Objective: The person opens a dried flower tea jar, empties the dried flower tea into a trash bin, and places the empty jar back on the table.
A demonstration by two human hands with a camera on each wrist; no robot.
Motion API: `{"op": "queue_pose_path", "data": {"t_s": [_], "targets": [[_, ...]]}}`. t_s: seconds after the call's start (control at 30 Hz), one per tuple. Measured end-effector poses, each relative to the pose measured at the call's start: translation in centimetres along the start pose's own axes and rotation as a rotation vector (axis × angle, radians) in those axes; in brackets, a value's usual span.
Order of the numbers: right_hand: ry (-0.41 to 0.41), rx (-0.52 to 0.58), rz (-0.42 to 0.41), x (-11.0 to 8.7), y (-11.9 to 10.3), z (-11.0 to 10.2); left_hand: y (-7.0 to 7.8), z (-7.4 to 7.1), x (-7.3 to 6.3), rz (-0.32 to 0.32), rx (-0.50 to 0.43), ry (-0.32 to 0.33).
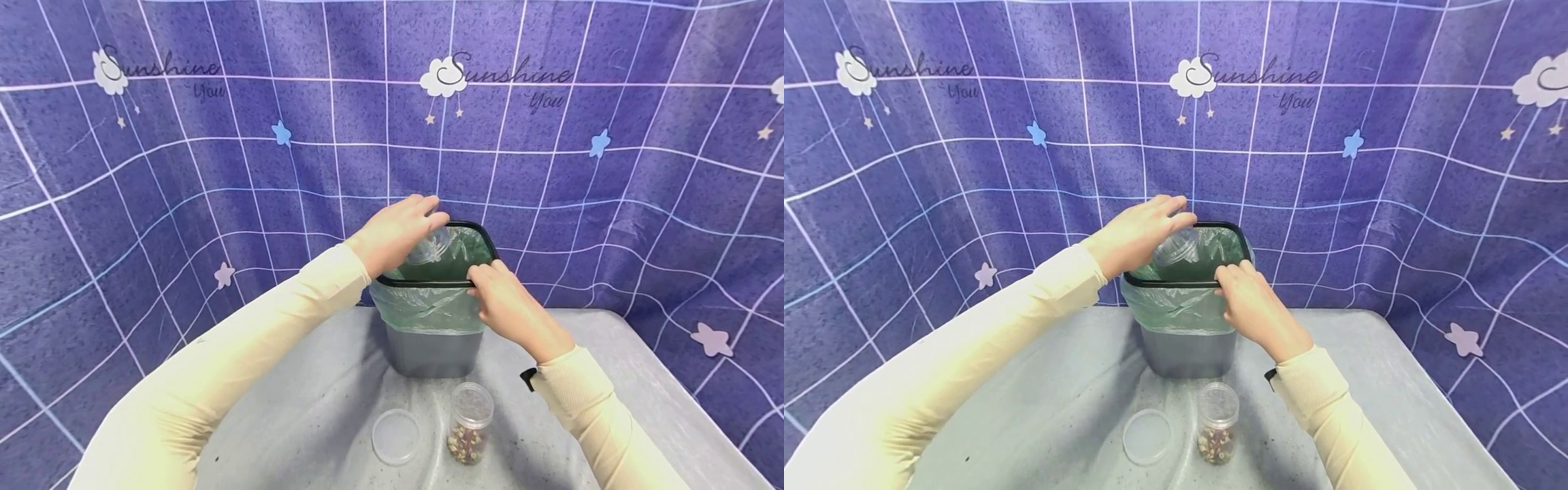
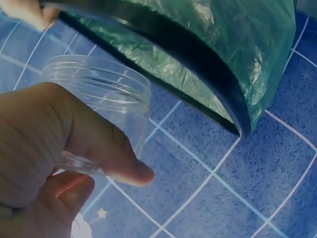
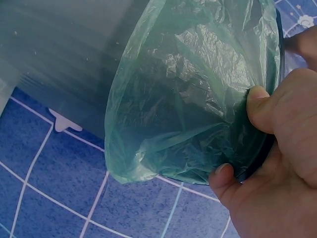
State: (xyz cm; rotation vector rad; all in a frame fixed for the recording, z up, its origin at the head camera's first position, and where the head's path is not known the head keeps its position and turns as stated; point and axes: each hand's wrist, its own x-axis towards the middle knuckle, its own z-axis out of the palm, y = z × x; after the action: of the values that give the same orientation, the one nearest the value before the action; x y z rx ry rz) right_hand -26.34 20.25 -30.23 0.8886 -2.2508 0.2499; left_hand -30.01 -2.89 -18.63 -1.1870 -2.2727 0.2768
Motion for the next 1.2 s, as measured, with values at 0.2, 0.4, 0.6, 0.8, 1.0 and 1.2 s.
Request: {"op": "queue_pose_path", "data": {"t_s": [0.2, 0.4, 0.6, 0.8, 1.0, 1.2], "targets": [[0.008, 0.005, -0.010, 0.0, 0.0, 0.0, -0.7, -0.4, -1.0, -0.079, -0.155, 0.016], [-0.004, 0.009, 0.000, 0.1, 0.0, -0.1, -0.9, -0.4, -2.0, -0.136, -0.262, 0.083], [-0.002, 0.010, 0.002, 0.0, -0.1, -0.1, -0.7, 0.0, -3.1, -0.224, -0.365, 0.142], [-0.008, 0.013, 0.008, 0.0, -0.2, -0.2, -0.4, 0.1, -4.1, -0.355, -0.452, 0.165], [-0.009, 0.008, 0.006, 0.0, -0.2, -0.2, 0.1, -0.2, -5.0, -0.513, -0.571, 0.206], [-0.003, 0.003, -0.001, 0.0, -0.1, -0.1, 0.9, 0.3, -6.2, -0.632, -0.674, 0.297]]}}
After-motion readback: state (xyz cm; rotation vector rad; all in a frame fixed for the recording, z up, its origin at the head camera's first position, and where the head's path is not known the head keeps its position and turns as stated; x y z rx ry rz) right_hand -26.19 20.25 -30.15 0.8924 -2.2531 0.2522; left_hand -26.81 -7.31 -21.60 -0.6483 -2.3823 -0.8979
